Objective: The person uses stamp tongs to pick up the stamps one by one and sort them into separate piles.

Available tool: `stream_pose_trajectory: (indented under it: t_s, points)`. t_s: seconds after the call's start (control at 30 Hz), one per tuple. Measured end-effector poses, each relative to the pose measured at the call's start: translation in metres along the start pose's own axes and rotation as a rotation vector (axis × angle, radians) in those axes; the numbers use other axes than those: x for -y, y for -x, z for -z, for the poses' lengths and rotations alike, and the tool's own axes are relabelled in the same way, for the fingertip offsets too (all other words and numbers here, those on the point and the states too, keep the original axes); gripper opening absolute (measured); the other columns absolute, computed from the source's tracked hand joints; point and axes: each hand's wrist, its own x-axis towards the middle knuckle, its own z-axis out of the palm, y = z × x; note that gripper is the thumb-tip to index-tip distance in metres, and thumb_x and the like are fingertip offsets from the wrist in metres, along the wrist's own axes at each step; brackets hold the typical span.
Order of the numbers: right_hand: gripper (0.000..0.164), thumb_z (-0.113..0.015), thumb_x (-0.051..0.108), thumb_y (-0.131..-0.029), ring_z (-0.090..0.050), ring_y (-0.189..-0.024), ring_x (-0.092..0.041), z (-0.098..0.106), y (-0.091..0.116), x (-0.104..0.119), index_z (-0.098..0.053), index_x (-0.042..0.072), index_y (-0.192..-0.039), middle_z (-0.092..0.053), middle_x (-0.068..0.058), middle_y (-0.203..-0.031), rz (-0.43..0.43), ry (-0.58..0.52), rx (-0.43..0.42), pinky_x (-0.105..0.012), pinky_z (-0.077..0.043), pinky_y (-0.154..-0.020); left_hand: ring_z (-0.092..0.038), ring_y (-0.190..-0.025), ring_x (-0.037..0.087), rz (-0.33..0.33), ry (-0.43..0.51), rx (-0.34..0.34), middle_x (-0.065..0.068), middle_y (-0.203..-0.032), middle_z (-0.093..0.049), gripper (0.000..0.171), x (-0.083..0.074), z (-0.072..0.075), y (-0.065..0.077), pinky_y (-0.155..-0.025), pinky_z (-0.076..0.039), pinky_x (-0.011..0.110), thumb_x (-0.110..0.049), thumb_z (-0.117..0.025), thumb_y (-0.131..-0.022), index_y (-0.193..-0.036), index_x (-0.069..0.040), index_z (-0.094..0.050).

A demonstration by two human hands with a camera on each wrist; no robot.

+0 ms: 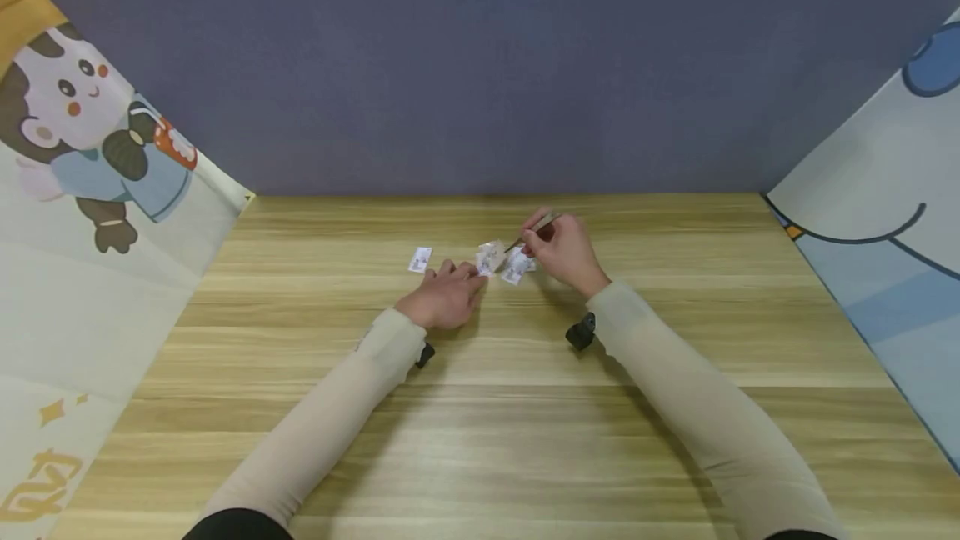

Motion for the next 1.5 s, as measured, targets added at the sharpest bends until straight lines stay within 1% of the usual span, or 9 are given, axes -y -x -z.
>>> stream_pose_trajectory:
  t_s: [0.17,0.37,0.5,0.67,0.77,0.97,1.17,1.37,1.5]
  points:
    - [0.004,-0.061,0.005,-0.091,-0.065,-0.069,-0.033,0.029,-0.001,0.001,-0.061,0.001,-0.093,-0.066,-0.019,-0.083,-0.023,-0.053,-0.030,-0.031,-0.055,-0.058,-0.028,-0.128,0.025,-0.009,0.022,-0.005,0.003,-0.148,-0.031,0.047,-0.003,0.003,-0.004,-0.097,-0.029,0.045,-0.028,-0.041,-0.101,-0.146,-0.018,-0.038]
    - [0.011,-0.060,0.007,-0.093,-0.065,-0.071,-0.029,0.064,0.000,-0.011,-0.060,-0.003,-0.097,-0.063,-0.022,-0.087,-0.102,-0.028,-0.063,-0.030,-0.055,-0.060,-0.026,-0.132,0.025,-0.064,0.064,-0.061,0.004,-0.148,-0.030,0.049,-0.015,0.009,-0.017,-0.100,-0.027,0.048,-0.025,-0.044,-0.100,-0.146,-0.014,-0.036]
    - [0.009,-0.061,0.004,-0.092,-0.066,-0.069,-0.029,0.076,0.002,-0.022,-0.060,-0.004,-0.095,-0.065,-0.020,-0.084,-0.126,0.000,-0.077,-0.029,-0.055,-0.058,-0.021,-0.137,0.027,-0.084,0.046,-0.052,0.004,-0.151,-0.027,0.049,-0.029,0.011,-0.030,-0.105,-0.022,0.052,-0.026,-0.042,-0.100,-0.148,-0.016,-0.034]
    - [0.010,-0.062,0.001,-0.090,-0.066,-0.067,-0.032,0.079,0.005,-0.039,-0.060,-0.008,-0.094,-0.066,-0.022,-0.083,-0.125,-0.004,-0.076,-0.039,-0.055,-0.059,-0.017,-0.139,0.027,-0.085,0.019,-0.009,0.001,-0.154,-0.022,0.052,-0.049,0.016,-0.047,-0.107,-0.018,0.053,-0.022,-0.040,-0.099,-0.149,-0.017,-0.029]
    - [0.010,-0.062,0.001,-0.089,-0.066,-0.067,-0.031,0.076,0.007,-0.048,-0.060,-0.008,-0.094,-0.065,-0.023,-0.083,-0.143,0.011,-0.062,-0.045,-0.054,-0.061,-0.017,-0.139,0.028,-0.086,0.001,0.016,0.000,-0.154,-0.022,0.056,-0.061,0.018,-0.057,-0.106,-0.018,0.053,-0.021,-0.044,-0.094,-0.149,-0.017,-0.031]
    - [0.007,-0.062,0.001,-0.089,-0.066,-0.065,-0.029,0.070,0.008,-0.054,-0.061,-0.005,-0.092,-0.066,-0.021,-0.081,-0.165,0.034,-0.057,-0.044,-0.055,-0.059,-0.015,-0.139,0.026,-0.062,-0.042,0.073,-0.003,-0.155,-0.021,0.055,-0.076,0.017,-0.072,-0.108,-0.012,0.055,-0.026,-0.046,-0.094,-0.147,-0.018,-0.035]
    - [0.004,-0.062,0.001,-0.089,-0.066,-0.067,-0.033,0.074,0.009,-0.053,-0.062,-0.003,-0.090,-0.067,-0.019,-0.081,-0.158,0.046,-0.064,-0.041,-0.055,-0.058,-0.018,-0.138,0.026,-0.053,-0.076,0.084,-0.003,-0.154,-0.023,0.051,-0.082,0.017,-0.077,-0.107,-0.013,0.056,-0.030,-0.044,-0.096,-0.145,-0.018,-0.039]
    - [0.002,-0.060,0.002,-0.090,-0.066,-0.066,-0.026,0.084,0.013,-0.052,-0.062,0.001,-0.089,-0.066,-0.018,-0.080,-0.166,0.142,-0.156,-0.027,-0.053,-0.053,-0.018,-0.138,0.026,-0.075,-0.081,0.072,-0.002,-0.154,-0.022,0.051,-0.087,0.017,-0.079,-0.107,-0.013,0.056,-0.029,-0.044,-0.096,-0.146,-0.018,-0.038]
    - [0.006,-0.061,0.005,-0.091,-0.066,-0.066,-0.023,0.091,0.016,-0.049,-0.063,-0.001,-0.092,-0.067,-0.017,-0.082,-0.144,0.153,-0.161,-0.028,-0.054,-0.055,-0.018,-0.138,0.026,-0.107,-0.054,0.042,-0.001,-0.154,-0.023,0.052,-0.087,0.018,-0.075,-0.107,-0.014,0.056,-0.027,-0.044,-0.096,-0.146,-0.017,-0.036]
